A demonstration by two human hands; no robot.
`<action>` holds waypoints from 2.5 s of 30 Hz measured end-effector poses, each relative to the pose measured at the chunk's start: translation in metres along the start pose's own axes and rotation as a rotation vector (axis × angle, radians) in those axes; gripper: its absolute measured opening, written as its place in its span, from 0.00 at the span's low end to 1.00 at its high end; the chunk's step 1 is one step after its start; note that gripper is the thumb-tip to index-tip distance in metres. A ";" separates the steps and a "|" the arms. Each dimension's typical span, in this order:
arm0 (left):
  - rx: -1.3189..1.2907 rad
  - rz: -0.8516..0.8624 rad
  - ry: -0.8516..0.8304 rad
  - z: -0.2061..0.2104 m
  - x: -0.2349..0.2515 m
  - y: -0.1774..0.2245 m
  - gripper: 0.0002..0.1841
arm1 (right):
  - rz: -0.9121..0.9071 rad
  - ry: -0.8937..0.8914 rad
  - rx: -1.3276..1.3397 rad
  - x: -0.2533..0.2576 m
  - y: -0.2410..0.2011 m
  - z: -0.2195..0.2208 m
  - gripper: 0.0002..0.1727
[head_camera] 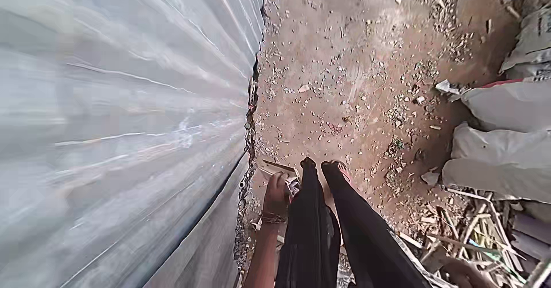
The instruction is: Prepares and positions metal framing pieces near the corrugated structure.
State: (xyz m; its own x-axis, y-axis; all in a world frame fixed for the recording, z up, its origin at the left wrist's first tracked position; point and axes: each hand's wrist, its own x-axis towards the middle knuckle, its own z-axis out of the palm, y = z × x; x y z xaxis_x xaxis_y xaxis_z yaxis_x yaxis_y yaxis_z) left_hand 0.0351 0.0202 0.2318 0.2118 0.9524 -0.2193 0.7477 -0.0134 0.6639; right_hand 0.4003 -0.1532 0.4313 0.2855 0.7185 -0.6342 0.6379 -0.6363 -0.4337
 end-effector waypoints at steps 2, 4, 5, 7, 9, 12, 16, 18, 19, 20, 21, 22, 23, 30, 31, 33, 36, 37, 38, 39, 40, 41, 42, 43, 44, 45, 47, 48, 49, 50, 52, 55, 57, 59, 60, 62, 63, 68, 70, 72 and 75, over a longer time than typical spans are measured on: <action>-0.072 0.212 0.143 -0.064 0.011 0.082 0.12 | -0.442 0.273 -0.038 0.035 -0.037 -0.047 0.15; -0.081 0.428 0.314 -0.128 0.016 0.157 0.11 | -0.682 0.466 0.040 0.049 -0.110 -0.095 0.17; -0.066 0.544 0.386 -0.158 0.014 0.192 0.11 | -0.737 0.474 0.158 0.043 -0.145 -0.115 0.17; 0.001 0.796 0.484 -0.215 0.007 0.258 0.11 | -0.765 0.276 0.486 0.023 -0.211 -0.147 0.20; 0.093 1.000 0.497 -0.258 -0.018 0.322 0.11 | -0.737 -0.119 0.691 0.003 -0.261 -0.167 0.28; 0.231 1.153 0.452 -0.279 -0.072 0.393 0.12 | -0.510 -0.744 1.013 -0.039 -0.293 -0.175 0.29; 0.249 0.888 0.237 -0.275 -0.130 0.423 0.16 | -0.510 -1.237 1.290 -0.054 -0.291 -0.173 0.48; 0.086 0.702 0.210 -0.278 -0.153 0.419 0.22 | -0.553 -1.131 1.252 -0.051 -0.285 -0.178 0.44; -0.025 0.609 0.240 -0.283 -0.162 0.416 0.23 | -0.593 -1.045 1.188 -0.049 -0.284 -0.183 0.47; -0.125 0.507 0.293 -0.289 -0.169 0.416 0.26 | -0.652 -1.016 1.117 -0.047 -0.283 -0.188 0.52; -0.247 0.407 0.347 -0.299 -0.172 0.419 0.35 | -0.718 -1.042 1.076 -0.045 -0.285 -0.190 0.54; -0.401 0.318 0.385 -0.308 -0.171 0.422 0.48 | -0.807 -1.121 1.055 -0.044 -0.287 -0.187 0.53; -0.585 0.260 0.404 -0.314 -0.168 0.425 0.59 | -0.892 -1.235 1.055 -0.049 -0.290 -0.180 0.49; -0.982 0.158 1.004 -0.335 -0.172 0.469 0.47 | -0.980 -0.929 0.650 -0.128 -0.318 -0.182 0.25; -0.821 0.226 1.094 -0.343 -0.181 0.471 0.39 | -1.162 -0.710 0.475 -0.126 -0.329 -0.193 0.24; -0.437 0.356 1.179 -0.356 -0.202 0.466 0.33 | -1.473 -0.330 0.346 -0.139 -0.349 -0.217 0.26; -0.109 0.379 1.182 -0.364 -0.226 0.467 0.34 | -1.793 -0.007 0.460 -0.186 -0.377 -0.234 0.27; -0.091 0.365 1.176 -0.362 -0.233 0.469 0.35 | -1.856 0.079 0.465 -0.203 -0.382 -0.234 0.26; -0.089 0.354 1.172 -0.361 -0.239 0.471 0.35 | -1.893 0.161 0.459 -0.216 -0.385 -0.231 0.22; -0.080 0.350 1.177 -0.361 -0.244 0.472 0.34 | -1.902 0.227 0.462 -0.226 -0.386 -0.227 0.17; -0.060 0.352 1.191 -0.361 -0.249 0.472 0.32 | -1.889 0.270 0.474 -0.233 -0.387 -0.222 0.12; -0.030 0.353 1.211 -0.360 -0.254 0.472 0.30 | -1.869 0.275 0.495 -0.238 -0.386 -0.217 0.10; 0.004 0.348 1.231 -0.359 -0.258 0.471 0.30 | -1.850 0.244 0.511 -0.240 -0.385 -0.214 0.10; 0.033 0.339 1.242 -0.358 -0.263 0.470 0.29 | -1.838 0.187 0.514 -0.241 -0.383 -0.212 0.12; 0.059 0.334 1.249 -0.357 -0.267 0.469 0.28 | -1.839 0.125 0.493 -0.242 -0.382 -0.211 0.15; 0.082 0.338 1.252 -0.357 -0.270 0.469 0.28 | -1.855 0.101 0.446 -0.242 -0.383 -0.211 0.19; 0.127 0.356 1.258 -0.358 -0.274 0.467 0.26 | -1.934 0.208 0.272 -0.243 -0.388 -0.215 0.23; 0.146 0.353 1.260 -0.359 -0.277 0.466 0.26 | -1.988 0.284 0.171 -0.242 -0.391 -0.217 0.24; 0.165 0.343 1.262 -0.359 -0.279 0.466 0.26 | -2.056 0.337 0.084 -0.240 -0.395 -0.220 0.25; 0.187 0.329 1.273 -0.359 -0.282 0.466 0.25 | -2.135 0.355 0.026 -0.238 -0.397 -0.222 0.25; 0.222 0.306 1.284 -0.358 -0.286 0.465 0.25 | -2.255 0.295 0.035 -0.236 -0.398 -0.222 0.23; 0.256 0.306 1.281 -0.359 -0.291 0.465 0.23 | -2.233 0.171 0.136 -0.238 -0.394 -0.216 0.24; 0.280 0.311 1.283 -0.362 -0.296 0.466 0.22 | -2.179 0.180 0.084 -0.241 -0.394 -0.218 0.27; 0.342 0.323 1.286 -0.365 -0.299 0.466 0.20 | -2.169 0.210 0.024 -0.246 -0.397 -0.220 0.31; 0.356 0.322 1.283 -0.364 -0.300 0.466 0.20 | -2.192 0.225 0.016 -0.248 -0.398 -0.220 0.31; 0.312 0.300 1.280 -0.361 -0.300 0.466 0.21 | -2.244 0.340 -0.015 -0.252 -0.400 -0.218 0.29; 0.273 0.283 1.275 -0.359 -0.300 0.465 0.22 | -2.263 0.430 -0.033 -0.253 -0.401 -0.217 0.28; 0.084 0.231 1.203 -0.348 -0.299 0.457 0.26 | -2.273 0.701 -0.053 -0.244 -0.389 -0.197 0.21; 0.042 0.251 1.189 -0.344 -0.300 0.453 0.26 | -2.265 0.706 -0.021 -0.242 -0.382 -0.192 0.19; 0.026 0.275 1.178 -0.340 -0.302 0.451 0.26 | -2.254 0.694 0.014 -0.243 -0.375 -0.190 0.20; 0.029 0.266 1.179 -0.337 -0.303 0.450 0.26 | -2.254 0.610 0.024 -0.251 -0.363 -0.190 0.20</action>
State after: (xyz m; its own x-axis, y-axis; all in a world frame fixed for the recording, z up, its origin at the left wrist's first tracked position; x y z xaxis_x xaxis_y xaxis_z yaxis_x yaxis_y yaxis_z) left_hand 0.0949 -0.1717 0.8382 -0.3313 0.6116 0.7184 0.7852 -0.2435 0.5694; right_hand 0.2329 -0.0489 0.8692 -0.4923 0.0006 0.8705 0.1317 0.9885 0.0737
